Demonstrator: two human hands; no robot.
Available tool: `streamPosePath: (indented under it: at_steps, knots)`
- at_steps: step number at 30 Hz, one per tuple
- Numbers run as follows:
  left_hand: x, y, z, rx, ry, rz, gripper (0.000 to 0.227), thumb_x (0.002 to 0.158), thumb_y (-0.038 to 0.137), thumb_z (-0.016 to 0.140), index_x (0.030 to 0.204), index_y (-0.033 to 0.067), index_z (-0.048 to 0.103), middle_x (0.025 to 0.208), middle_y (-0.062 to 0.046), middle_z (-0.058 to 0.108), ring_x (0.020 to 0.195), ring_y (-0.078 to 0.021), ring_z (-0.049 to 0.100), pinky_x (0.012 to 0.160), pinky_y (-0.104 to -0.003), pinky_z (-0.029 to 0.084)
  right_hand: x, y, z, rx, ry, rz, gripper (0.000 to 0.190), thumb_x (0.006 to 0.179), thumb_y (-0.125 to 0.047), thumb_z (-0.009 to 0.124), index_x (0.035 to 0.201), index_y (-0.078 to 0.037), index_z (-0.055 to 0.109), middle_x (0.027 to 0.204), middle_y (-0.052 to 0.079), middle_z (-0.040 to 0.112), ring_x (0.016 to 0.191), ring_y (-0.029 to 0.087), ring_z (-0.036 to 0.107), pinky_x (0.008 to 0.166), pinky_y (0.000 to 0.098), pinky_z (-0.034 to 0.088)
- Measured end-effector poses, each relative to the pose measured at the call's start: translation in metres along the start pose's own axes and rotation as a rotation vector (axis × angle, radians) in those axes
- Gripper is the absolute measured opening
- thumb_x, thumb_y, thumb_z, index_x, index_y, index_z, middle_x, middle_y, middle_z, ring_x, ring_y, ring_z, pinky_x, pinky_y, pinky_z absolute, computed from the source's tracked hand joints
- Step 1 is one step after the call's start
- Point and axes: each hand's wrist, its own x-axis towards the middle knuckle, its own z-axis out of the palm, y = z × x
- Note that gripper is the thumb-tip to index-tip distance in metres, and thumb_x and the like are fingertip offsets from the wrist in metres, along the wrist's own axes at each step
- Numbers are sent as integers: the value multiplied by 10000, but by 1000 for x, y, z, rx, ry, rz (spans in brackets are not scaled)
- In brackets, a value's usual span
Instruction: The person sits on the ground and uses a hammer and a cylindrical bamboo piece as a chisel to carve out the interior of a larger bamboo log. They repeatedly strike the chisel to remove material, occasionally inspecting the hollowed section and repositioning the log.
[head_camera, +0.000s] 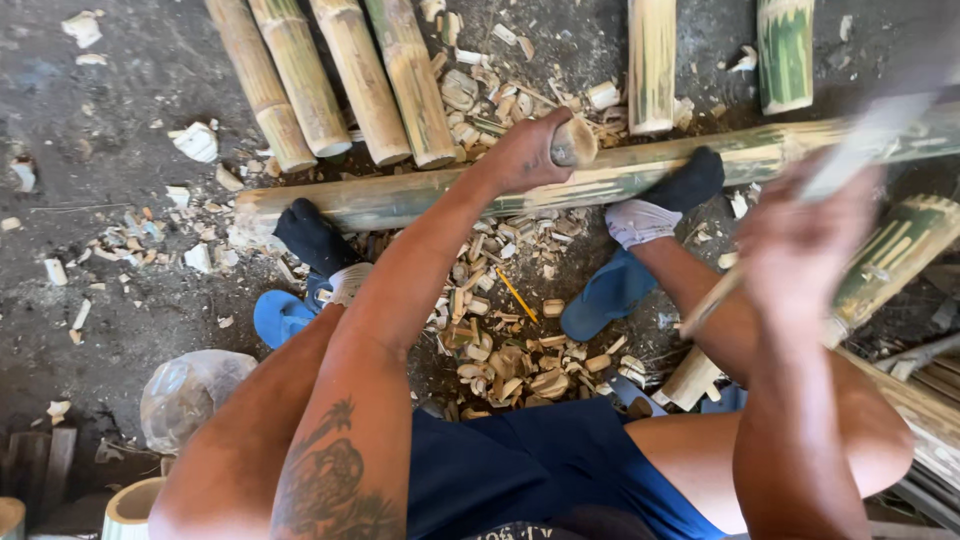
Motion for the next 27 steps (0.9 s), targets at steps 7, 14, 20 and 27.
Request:
streamPosePath:
  at_steps: [7,14,20,27]
  knots:
    - [7,-18,19,-4,-98,-109,653,747,266,804,1309,11,590,1117,-198,768,959,-314,769,862,-399,620,-7,118,-31,-1749,-164,-53,375,1015,-75,497,1384,-26,457,1002,72,623,847,154,637,690,273,558]
    - [9,-24,14,-76,-72,-15,841,715,256,878,1388,-44,471,1198,-258,666,1012,-341,723,931,-419,573,-9,29,-16,-1553,-120,-293,424,938,18,483,1358,-31,451,1006,57,611,832,156,603,623,287,511]
    - [8,-11,4,-32,-117,-126,700,754,246,877,1330,25,549,1094,-193,737,958,-295,733,894,-394,590,0,100,-22,-1578,-149,-238,282,958,19,497,1236,-18,511,986,108,628,843,204,631,665,321,531]
    - [13,-3,-10,-57,-172,-199,767,748,190,834,1392,13,459,1096,-197,706,872,-271,739,839,-387,627,-2,67,-24,-1862,-318,-321,135,980,20,514,1095,-3,581,962,167,648,856,259,664,715,359,554]
